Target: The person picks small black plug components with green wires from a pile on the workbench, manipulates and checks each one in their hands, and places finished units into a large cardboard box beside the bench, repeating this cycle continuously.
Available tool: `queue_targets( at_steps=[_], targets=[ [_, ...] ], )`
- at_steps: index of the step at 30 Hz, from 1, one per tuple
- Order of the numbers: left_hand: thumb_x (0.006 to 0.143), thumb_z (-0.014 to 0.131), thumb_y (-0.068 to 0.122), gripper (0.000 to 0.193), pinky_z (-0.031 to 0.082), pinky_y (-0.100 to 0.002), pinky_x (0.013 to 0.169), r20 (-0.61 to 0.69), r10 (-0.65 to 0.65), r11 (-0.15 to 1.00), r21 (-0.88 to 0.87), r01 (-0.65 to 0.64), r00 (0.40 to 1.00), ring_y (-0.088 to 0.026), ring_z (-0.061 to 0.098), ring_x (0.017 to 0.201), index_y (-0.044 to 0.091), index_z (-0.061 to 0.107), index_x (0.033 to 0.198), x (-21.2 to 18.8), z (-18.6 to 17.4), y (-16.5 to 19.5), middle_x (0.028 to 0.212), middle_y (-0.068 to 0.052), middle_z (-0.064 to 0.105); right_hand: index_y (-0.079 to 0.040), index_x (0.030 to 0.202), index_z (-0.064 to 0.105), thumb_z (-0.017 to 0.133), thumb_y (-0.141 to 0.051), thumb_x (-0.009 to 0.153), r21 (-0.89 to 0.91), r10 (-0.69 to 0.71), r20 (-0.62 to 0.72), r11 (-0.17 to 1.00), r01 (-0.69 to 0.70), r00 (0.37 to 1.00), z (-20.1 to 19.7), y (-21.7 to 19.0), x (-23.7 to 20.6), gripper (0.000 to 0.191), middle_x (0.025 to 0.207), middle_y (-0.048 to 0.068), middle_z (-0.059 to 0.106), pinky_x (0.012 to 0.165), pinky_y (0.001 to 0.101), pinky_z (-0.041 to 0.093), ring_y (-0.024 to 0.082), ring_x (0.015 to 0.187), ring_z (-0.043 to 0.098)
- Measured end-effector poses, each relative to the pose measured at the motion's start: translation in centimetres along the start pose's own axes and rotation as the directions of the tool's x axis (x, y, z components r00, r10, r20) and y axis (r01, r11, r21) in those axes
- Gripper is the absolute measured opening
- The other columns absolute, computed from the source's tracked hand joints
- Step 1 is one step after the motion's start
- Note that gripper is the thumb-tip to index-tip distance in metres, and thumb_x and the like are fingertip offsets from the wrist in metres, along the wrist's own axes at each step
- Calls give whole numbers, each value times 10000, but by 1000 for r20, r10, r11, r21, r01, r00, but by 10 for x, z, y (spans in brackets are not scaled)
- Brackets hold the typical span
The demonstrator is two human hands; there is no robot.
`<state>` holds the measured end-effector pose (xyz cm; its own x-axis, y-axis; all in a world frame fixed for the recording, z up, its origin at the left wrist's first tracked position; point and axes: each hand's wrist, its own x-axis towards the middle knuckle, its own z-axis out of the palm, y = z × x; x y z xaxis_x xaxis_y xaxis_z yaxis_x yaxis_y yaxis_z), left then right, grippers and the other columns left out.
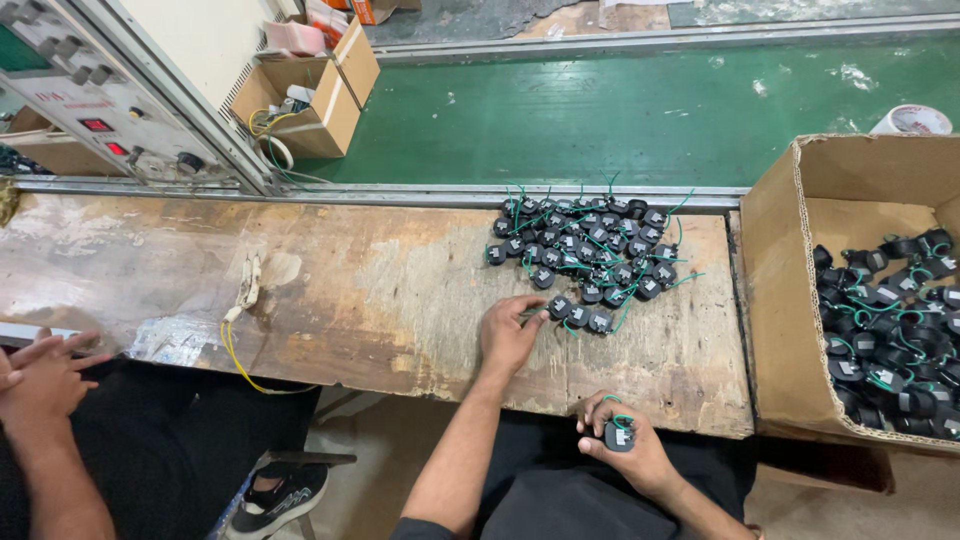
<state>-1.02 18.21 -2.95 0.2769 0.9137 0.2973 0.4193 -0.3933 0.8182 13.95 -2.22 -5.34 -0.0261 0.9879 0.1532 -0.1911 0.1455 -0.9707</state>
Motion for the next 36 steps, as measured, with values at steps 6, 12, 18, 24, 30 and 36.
queue_targets(
  at_steps=[6, 12, 18, 24, 30, 36],
  targets=[
    [826, 856, 77, 192, 560, -288, 743, -82, -106, 946, -315, 75, 991, -136, 705, 830, 64, 787, 1005, -2, 13, -13, 948, -52, 778, -75, 810, 513, 819, 0, 819, 6, -17, -6, 1000, 17, 1000, -5, 3, -5, 316, 990, 83, 550, 900, 366, 482, 218, 979, 587],
    [799, 840, -4, 253, 529, -240, 636, 3, -275, 523, -839, 152, 961, -81, 608, 715, 47, 689, 996, -21, 7, -15, 842, 8, 670, -27, 1116, 607, 772, -39, 834, 237, 161, -232, 966, -105, 959, -13, 6, -5, 327, 1050, 93, 580, 750, 406, 602, 226, 1007, 622],
    [749, 873, 19, 486, 565, -292, 741, 262, 211, 715, -699, 35, 942, -138, 687, 829, 94, 663, 1181, -60, -13, 39, 886, -12, 713, -43, 1436, 452, 734, -145, 826, 424, 220, -148, 895, -139, 964, -15, 13, 0, 680, 1224, 83, 595, 830, 426, 635, 189, 1091, 640],
    [808, 828, 21, 585, 588, -337, 829, 291, 334, 913, -337, -231, 896, -181, 750, 898, 109, 655, 1360, -73, 0, 62, 949, -47, 800, 39, 1401, 506, 789, -96, 837, 274, 230, -137, 944, -186, 963, -21, 27, -5, 644, 1164, 143, 617, 763, 439, 631, 218, 999, 651],
    [886, 725, -25, 305, 621, -374, 880, 345, 50, 726, -657, 203, 937, -223, 774, 993, 46, 711, 1183, -94, 20, 52, 1065, -112, 801, 59, 1237, 610, 783, -103, 837, 166, 173, -138, 975, -150, 975, -29, 19, -6, 466, 1189, 89, 602, 707, 393, 638, 196, 943, 656],
    [890, 720, -73, 191, 587, -392, 975, 295, 464, 794, -556, -245, 835, -235, 718, 1158, 15, 732, 1058, -84, 2, 43, 1203, -116, 762, 11, 1238, 621, 761, -77, 836, 362, 285, -268, 915, -178, 920, -26, 13, -2, 435, 1084, 135, 639, 677, 372, 638, 206, 949, 665]
  ],
)
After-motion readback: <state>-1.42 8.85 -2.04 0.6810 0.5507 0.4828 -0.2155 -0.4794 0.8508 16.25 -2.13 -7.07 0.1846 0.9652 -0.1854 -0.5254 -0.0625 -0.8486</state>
